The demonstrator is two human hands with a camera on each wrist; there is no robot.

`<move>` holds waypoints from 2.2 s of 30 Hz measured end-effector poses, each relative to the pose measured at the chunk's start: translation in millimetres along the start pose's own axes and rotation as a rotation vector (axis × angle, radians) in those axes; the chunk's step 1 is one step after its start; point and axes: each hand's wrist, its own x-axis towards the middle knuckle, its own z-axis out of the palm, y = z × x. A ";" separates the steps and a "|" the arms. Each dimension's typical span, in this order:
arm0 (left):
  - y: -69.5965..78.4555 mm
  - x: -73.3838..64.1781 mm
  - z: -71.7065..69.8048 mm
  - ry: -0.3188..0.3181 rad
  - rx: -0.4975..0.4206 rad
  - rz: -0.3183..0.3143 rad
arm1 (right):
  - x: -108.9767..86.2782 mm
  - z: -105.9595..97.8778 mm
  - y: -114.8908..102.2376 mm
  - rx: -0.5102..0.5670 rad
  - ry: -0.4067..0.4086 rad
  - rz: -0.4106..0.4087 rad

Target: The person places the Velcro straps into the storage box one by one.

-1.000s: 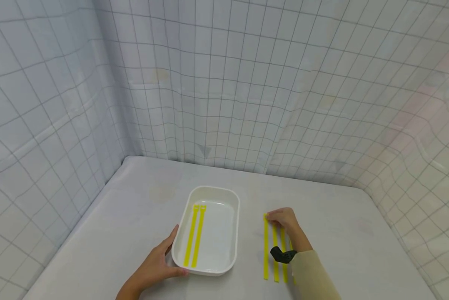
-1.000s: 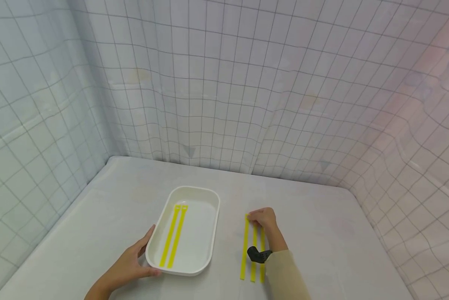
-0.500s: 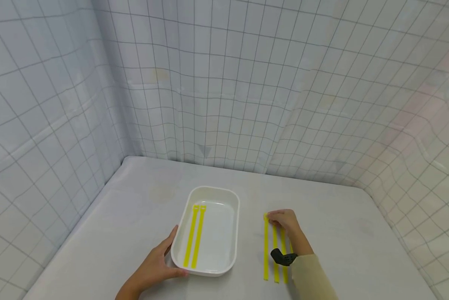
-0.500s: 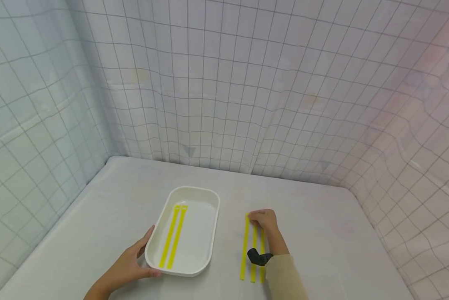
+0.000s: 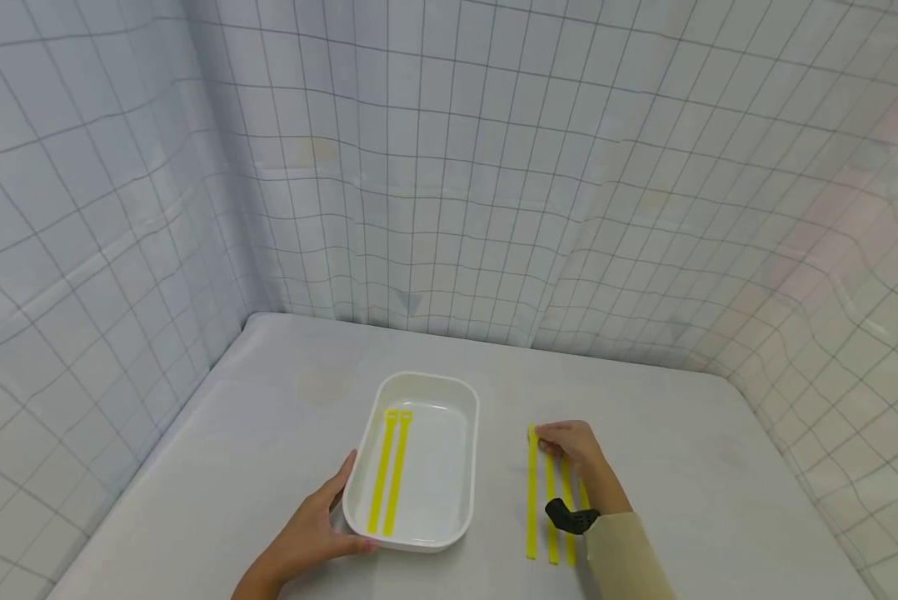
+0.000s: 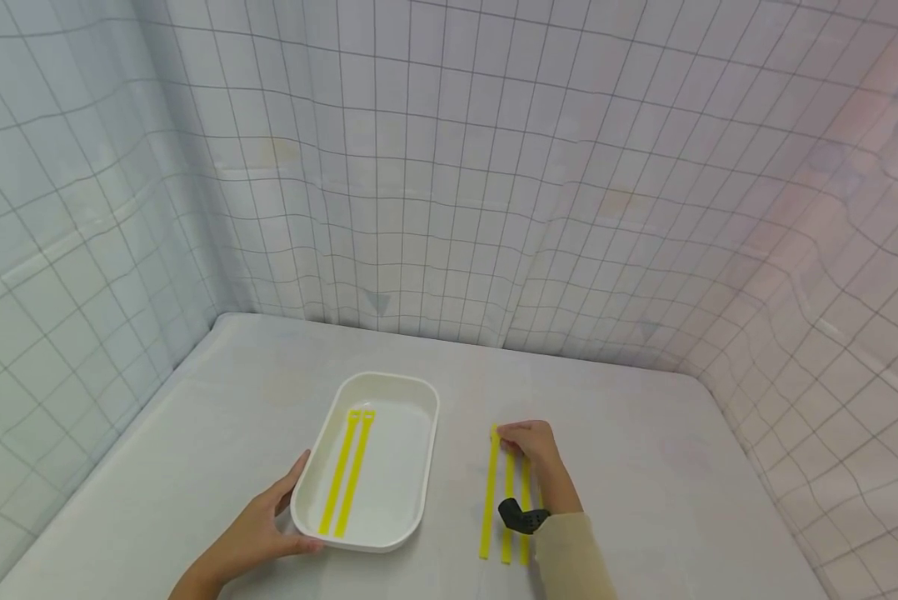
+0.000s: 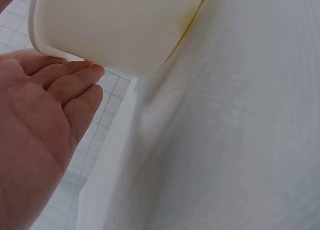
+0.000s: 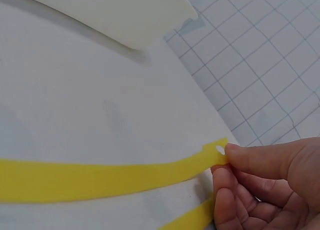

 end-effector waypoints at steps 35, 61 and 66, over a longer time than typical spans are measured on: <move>0.3 0.5 0.5 -0.016 0.002 -0.037 | -41.0 -24.1 -12.2 0.105 -0.045 -0.150; 2.1 -0.4 -0.8 -0.013 -0.018 -0.049 | -67.8 -31.3 -20.8 0.180 -0.010 -0.157; 1.7 -0.5 -0.6 -0.012 -0.010 -0.050 | -72.5 -31.7 -21.8 0.189 0.006 -0.140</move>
